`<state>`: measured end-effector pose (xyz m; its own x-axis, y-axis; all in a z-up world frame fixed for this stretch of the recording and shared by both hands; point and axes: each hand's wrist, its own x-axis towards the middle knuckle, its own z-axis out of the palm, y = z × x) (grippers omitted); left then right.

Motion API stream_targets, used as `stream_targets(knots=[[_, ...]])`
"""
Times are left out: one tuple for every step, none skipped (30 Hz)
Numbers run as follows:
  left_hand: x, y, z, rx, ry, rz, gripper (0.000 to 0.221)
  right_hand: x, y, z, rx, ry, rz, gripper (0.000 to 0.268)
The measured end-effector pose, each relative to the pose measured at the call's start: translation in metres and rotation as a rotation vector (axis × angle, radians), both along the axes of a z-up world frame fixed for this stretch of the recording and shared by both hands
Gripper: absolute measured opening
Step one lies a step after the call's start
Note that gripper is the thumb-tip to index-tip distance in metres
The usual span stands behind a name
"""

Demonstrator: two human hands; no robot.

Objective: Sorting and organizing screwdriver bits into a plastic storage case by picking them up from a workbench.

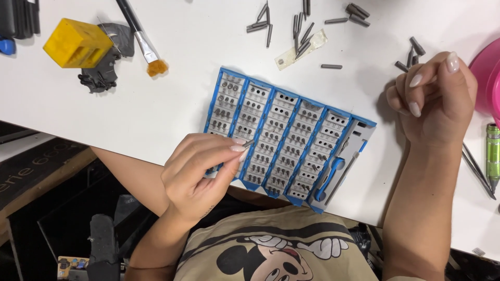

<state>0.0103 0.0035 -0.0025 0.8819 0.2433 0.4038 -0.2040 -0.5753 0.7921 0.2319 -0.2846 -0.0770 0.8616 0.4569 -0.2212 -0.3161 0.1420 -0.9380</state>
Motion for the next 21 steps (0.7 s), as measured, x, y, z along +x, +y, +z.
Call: stream_targets(knots=[[0.000,0.000,0.000,-0.005,0.002,-0.005,0.017,0.001,-0.001,-0.001,0.008,-0.006,0.014,0.038],[0.000,0.000,0.000,-0.010,0.008,-0.003,0.017,0.001,-0.001,-0.001,0.002,0.001,0.016,0.038],[-0.001,0.000,-0.001,-0.015,-0.002,-0.013,0.017,0.002,-0.001,-0.002,0.009,-0.013,0.029,0.038],[-0.001,0.000,-0.001,-0.019,-0.012,-0.023,0.016,0.002,-0.001,-0.002,0.017,-0.026,0.041,0.038],[-0.002,-0.001,-0.001,-0.023,-0.005,-0.021,0.016,0.002,-0.002,-0.002,0.013,-0.019,0.043,0.038],[-0.003,-0.001,-0.002,-0.027,-0.009,-0.026,0.016,0.002,-0.002,-0.002,0.018,-0.019,0.050,0.037],[-0.004,-0.001,-0.003,-0.031,-0.013,-0.030,0.016,0.003,-0.002,-0.003,0.023,-0.019,0.058,0.036],[-0.004,-0.001,-0.002,-0.033,-0.009,-0.027,0.016,0.002,-0.003,-0.002,0.021,-0.015,0.060,0.036],[-0.005,-0.001,-0.001,-0.036,-0.005,-0.031,0.015,0.002,-0.003,-0.002,0.004,-0.003,0.060,0.037],[-0.005,-0.001,0.000,-0.038,-0.003,-0.034,0.014,0.002,-0.004,-0.001,-0.013,0.007,0.060,0.038],[-0.007,-0.001,0.000,-0.039,0.000,-0.030,0.014,0.003,-0.006,-0.004,-0.014,0.011,0.063,0.038],[-0.008,-0.001,0.000,-0.052,0.001,-0.029,0.012,0.003,-0.009,-0.006,-0.010,-0.001,0.080,0.035],[-0.010,-0.002,0.000,-0.064,0.002,-0.029,0.011,0.004,-0.012,-0.008,-0.005,-0.013,0.097,0.033],[-0.012,-0.002,-0.001,-0.064,0.003,-0.026,0.011,0.005,-0.015,-0.011,-0.005,-0.011,0.100,0.033],[-0.014,-0.002,-0.002,-0.075,0.005,-0.019,0.011,0.006,-0.018,-0.014,0.009,0.004,0.117,0.034],[-0.017,-0.002,-0.002,-0.084,0.007,-0.010,0.011,0.007,-0.021,-0.017,0.026,0.019,0.134,0.034],[-0.018,-0.003,-0.003,-0.082,0.009,-0.005,0.011,0.008,-0.023,-0.021,0.028,0.021,0.139,0.034],[-0.021,-0.003,-0.003,-0.095,0.013,0.002,0.013,0.008,-0.027,-0.024,0.026,0.002,0.149,0.033],[-0.023,-0.004,-0.004,-0.109,0.017,0.010,0.014,0.008,-0.031,-0.028,0.024,-0.018,0.158,0.032],[-0.025,-0.005,-0.005,-0.106,0.019,0.012,0.014,0.008,-0.032,-0.030,0.027,-0.016,0.159,0.032],[-0.028,-0.006,-0.006,-0.111,0.027,0.025,0.015,0.009,-0.034,-0.032,0.031,-0.030,0.172,0.031]])
